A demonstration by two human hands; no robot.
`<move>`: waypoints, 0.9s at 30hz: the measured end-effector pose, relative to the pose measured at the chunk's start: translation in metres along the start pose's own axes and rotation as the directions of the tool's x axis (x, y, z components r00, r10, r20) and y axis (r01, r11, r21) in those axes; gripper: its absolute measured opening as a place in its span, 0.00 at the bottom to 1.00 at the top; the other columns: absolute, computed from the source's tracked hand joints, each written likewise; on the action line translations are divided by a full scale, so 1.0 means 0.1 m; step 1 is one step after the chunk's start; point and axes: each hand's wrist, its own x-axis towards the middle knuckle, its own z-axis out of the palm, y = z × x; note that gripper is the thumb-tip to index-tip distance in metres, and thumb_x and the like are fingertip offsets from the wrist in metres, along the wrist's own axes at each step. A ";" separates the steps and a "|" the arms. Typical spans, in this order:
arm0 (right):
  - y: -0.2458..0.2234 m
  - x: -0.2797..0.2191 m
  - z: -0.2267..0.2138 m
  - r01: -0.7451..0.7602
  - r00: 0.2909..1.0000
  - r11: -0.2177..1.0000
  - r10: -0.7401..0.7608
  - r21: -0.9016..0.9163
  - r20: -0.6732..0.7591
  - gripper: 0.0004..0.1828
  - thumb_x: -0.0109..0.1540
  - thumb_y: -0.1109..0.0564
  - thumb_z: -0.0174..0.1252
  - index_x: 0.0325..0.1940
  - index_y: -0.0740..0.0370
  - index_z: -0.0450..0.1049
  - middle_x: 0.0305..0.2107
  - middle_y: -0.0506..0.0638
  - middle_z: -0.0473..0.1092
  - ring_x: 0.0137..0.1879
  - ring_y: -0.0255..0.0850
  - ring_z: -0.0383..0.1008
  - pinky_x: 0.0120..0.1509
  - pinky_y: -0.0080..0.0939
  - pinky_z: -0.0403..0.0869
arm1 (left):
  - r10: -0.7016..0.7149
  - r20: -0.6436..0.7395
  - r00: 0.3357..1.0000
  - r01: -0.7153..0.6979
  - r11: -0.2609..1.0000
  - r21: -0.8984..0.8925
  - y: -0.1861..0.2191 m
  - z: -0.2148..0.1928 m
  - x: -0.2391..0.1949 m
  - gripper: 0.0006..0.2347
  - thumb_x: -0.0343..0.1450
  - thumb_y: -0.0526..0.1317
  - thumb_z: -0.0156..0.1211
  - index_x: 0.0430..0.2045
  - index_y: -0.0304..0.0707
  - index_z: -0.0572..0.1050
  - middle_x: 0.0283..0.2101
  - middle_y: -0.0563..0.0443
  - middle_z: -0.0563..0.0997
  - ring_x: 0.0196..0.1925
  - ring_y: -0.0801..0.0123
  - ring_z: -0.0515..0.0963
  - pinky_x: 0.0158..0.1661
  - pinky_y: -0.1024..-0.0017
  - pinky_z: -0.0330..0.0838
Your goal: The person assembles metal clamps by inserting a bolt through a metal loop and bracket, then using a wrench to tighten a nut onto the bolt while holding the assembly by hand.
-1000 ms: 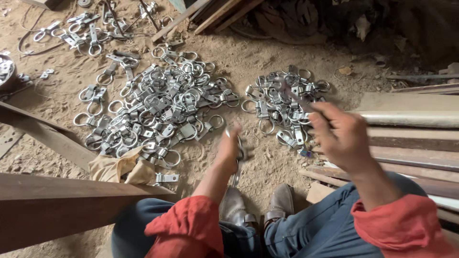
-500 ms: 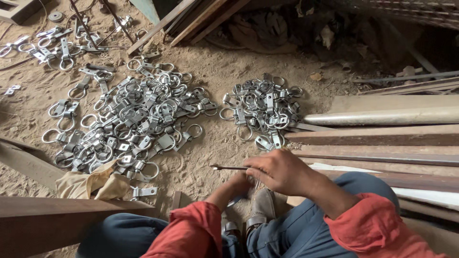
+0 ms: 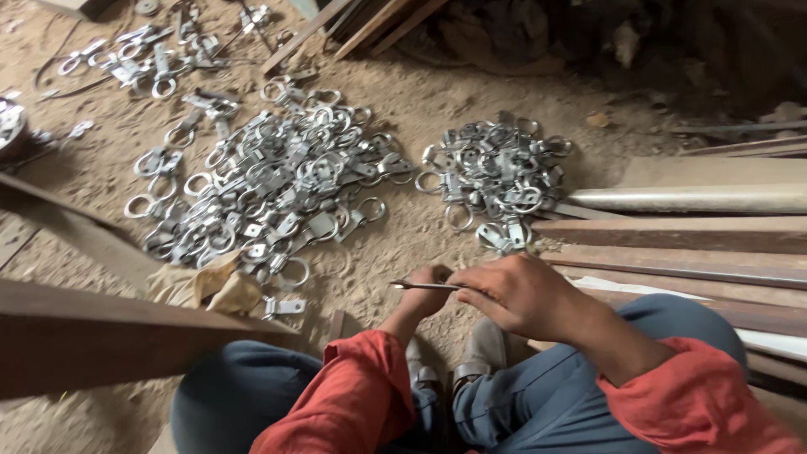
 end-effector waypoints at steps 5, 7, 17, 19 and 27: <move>0.02 0.00 0.05 -0.049 0.995 0.998 0.052 -0.029 0.082 0.15 0.62 0.49 0.59 0.48 0.57 0.80 0.35 0.56 0.80 0.38 0.53 0.81 0.41 0.50 0.78 | 0.021 -0.047 0.999 -0.017 0.996 0.088 -0.27 -0.22 0.01 0.12 0.68 0.46 0.61 0.40 0.42 0.82 0.41 0.39 0.85 0.46 0.47 0.83 0.48 0.55 0.76; 0.00 0.00 0.05 -0.067 0.991 0.996 0.072 -0.052 0.111 0.15 0.61 0.49 0.59 0.48 0.56 0.80 0.34 0.54 0.80 0.38 0.52 0.81 0.42 0.50 0.78 | -0.083 -0.026 0.996 0.086 0.984 0.154 -0.39 -0.34 -0.05 0.12 0.69 0.45 0.61 0.42 0.45 0.82 0.41 0.38 0.84 0.47 0.46 0.83 0.48 0.54 0.76; -0.06 0.04 0.02 -0.049 0.993 0.996 0.056 -0.069 0.104 0.17 0.60 0.49 0.59 0.52 0.54 0.80 0.36 0.56 0.80 0.38 0.52 0.82 0.42 0.49 0.78 | -0.149 -0.052 0.988 0.157 0.918 0.364 -0.70 -0.68 0.08 0.14 0.66 0.46 0.65 0.43 0.49 0.81 0.46 0.42 0.83 0.48 0.47 0.82 0.47 0.54 0.76; -0.13 0.04 -0.02 -0.124 0.976 0.988 0.137 -0.090 0.168 0.21 0.60 0.50 0.59 0.56 0.51 0.79 0.37 0.55 0.80 0.37 0.52 0.82 0.42 0.49 0.78 | -0.299 -0.210 0.931 0.317 0.947 0.057 -0.72 -0.85 0.14 0.17 0.65 0.48 0.68 0.47 0.47 0.79 0.47 0.41 0.83 0.49 0.50 0.82 0.49 0.57 0.75; -0.30 0.06 -0.08 0.004 0.988 0.997 -0.015 0.071 0.154 0.22 0.58 0.55 0.61 0.56 0.54 0.80 0.38 0.56 0.81 0.33 0.50 0.83 0.37 0.45 0.80 | -0.936 -0.185 0.301 0.362 0.291 -0.886 -0.69 -1.45 -0.04 0.39 0.70 0.39 0.59 0.73 0.56 0.39 0.69 0.33 0.60 0.50 0.49 0.81 0.46 0.57 0.83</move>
